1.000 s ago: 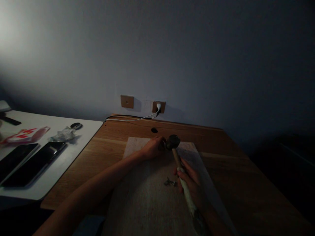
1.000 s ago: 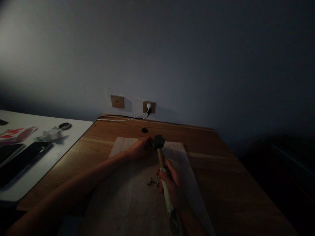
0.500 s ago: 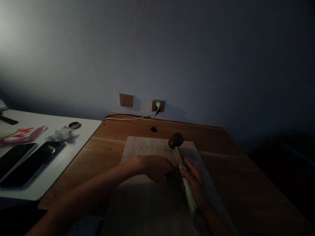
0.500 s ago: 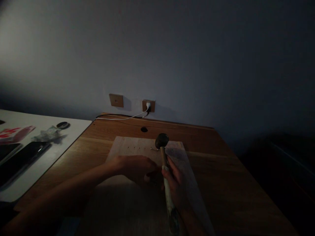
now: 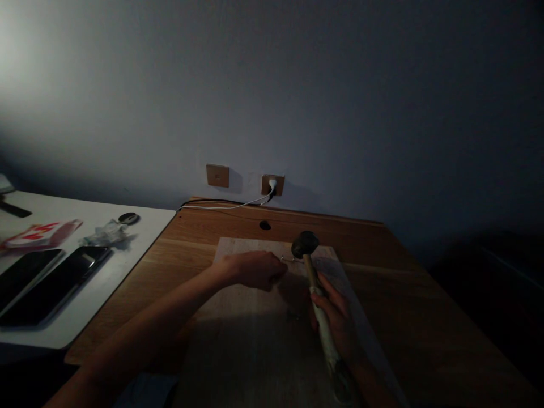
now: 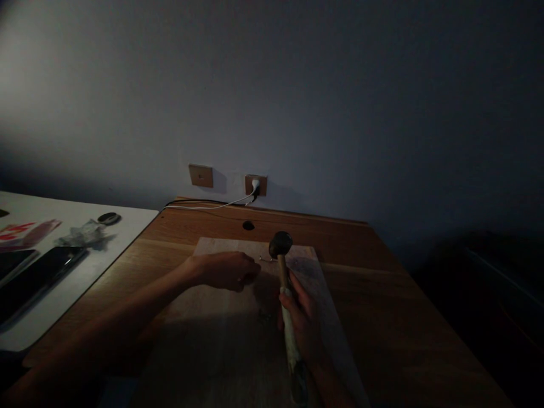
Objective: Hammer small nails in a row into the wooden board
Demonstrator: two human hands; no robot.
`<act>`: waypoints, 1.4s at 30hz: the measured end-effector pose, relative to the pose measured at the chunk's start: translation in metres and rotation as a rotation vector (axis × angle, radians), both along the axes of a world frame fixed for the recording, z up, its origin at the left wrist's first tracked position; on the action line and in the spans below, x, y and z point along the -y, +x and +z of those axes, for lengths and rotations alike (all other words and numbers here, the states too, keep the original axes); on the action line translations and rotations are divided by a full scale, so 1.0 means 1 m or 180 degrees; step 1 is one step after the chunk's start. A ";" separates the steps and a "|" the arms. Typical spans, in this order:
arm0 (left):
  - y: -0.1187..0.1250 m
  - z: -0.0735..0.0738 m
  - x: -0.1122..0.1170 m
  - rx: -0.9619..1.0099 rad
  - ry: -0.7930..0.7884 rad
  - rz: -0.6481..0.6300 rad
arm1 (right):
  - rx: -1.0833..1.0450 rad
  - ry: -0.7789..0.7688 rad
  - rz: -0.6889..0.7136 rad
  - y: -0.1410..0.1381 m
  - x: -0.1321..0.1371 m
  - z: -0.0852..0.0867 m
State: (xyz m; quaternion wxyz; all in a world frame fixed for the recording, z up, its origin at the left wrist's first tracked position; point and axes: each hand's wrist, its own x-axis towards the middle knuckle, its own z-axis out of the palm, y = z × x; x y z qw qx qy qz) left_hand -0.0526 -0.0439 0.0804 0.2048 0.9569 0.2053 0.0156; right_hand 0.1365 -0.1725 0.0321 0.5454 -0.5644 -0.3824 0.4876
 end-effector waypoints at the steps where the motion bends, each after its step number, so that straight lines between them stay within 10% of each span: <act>1: -0.005 0.000 -0.009 0.0023 0.0042 0.0093 | -0.0028 0.0034 0.0008 -0.001 0.000 0.001; 9: -0.016 -0.020 -0.052 0.0721 -0.0037 0.0245 | -0.0043 0.0189 0.0242 -0.002 0.000 0.008; 24: -0.006 -0.031 -0.044 0.0852 0.0097 0.0310 | -0.0054 0.0193 0.0278 0.000 0.001 0.003; 42: -0.011 -0.059 -0.062 0.1321 -0.0958 0.0835 | -0.0116 0.0062 0.0563 -0.007 -0.004 0.007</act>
